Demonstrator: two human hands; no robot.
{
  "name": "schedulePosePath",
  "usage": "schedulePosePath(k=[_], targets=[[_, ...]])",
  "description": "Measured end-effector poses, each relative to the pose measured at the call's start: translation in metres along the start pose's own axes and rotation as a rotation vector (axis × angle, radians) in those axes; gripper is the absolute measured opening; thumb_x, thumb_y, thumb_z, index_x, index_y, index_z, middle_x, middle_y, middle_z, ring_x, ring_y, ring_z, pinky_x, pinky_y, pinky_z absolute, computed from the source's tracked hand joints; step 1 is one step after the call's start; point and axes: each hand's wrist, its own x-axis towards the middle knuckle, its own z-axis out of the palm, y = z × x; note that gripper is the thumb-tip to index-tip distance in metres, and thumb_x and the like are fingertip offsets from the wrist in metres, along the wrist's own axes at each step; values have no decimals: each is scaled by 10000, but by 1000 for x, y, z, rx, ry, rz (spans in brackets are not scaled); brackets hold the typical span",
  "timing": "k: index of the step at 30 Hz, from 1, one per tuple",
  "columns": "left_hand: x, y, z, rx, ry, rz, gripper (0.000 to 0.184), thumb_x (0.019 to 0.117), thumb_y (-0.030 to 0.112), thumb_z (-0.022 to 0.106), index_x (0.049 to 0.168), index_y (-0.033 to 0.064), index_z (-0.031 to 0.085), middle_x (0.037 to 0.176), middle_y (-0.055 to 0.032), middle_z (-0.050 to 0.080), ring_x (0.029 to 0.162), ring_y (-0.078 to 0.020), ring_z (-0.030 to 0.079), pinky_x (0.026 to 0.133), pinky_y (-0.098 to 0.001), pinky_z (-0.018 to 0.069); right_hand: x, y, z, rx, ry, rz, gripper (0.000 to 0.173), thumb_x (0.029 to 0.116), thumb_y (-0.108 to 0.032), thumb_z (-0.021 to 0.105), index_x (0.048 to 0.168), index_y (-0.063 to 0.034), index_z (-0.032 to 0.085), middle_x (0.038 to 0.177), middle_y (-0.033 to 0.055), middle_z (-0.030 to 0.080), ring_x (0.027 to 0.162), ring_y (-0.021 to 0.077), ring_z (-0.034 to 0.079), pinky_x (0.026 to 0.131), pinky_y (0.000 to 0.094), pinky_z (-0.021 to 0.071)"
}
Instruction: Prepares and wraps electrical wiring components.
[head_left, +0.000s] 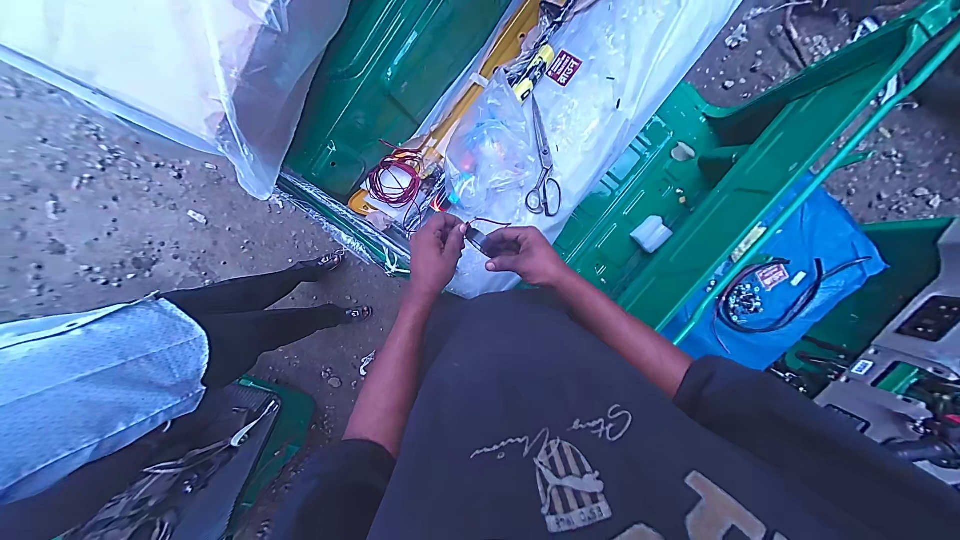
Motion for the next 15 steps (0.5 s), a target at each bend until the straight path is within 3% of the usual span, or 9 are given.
schedulePosePath(k=[5,9,12,15], targets=[[-3,-2,-8,-198,-64,62,162,1038,100,561,1102,11,679,878,-48,720,675,-118,643,640,-290,567,-2,-12,-5,51,17,-45,316,905,24,731,1217,44,684,1045,146,734,843,191,708,772,347,622],[-17,-1,-12,-261,-65,113,174,1035,72,565,1121,14,704,952,-52,731,723,-114,640,673,-281,561,7,-26,-3,-14,92,-131,242,894,-81,785,1118,0,741,976,96,734,739,141,654,651,290,570],[-29,3,-10,-165,-19,99,141,990,109,669,1085,45,752,948,-44,752,732,-109,688,688,-303,606,20,-34,-2,-126,141,-188,203,876,-176,825,1026,-47,780,975,62,703,763,124,623,712,297,563],[-34,8,-5,129,93,128,126,962,191,714,1028,116,791,897,-6,754,700,-69,671,679,-300,591,37,-40,5,-269,208,-202,211,843,-282,860,873,-89,780,859,30,704,763,120,649,715,327,568]])
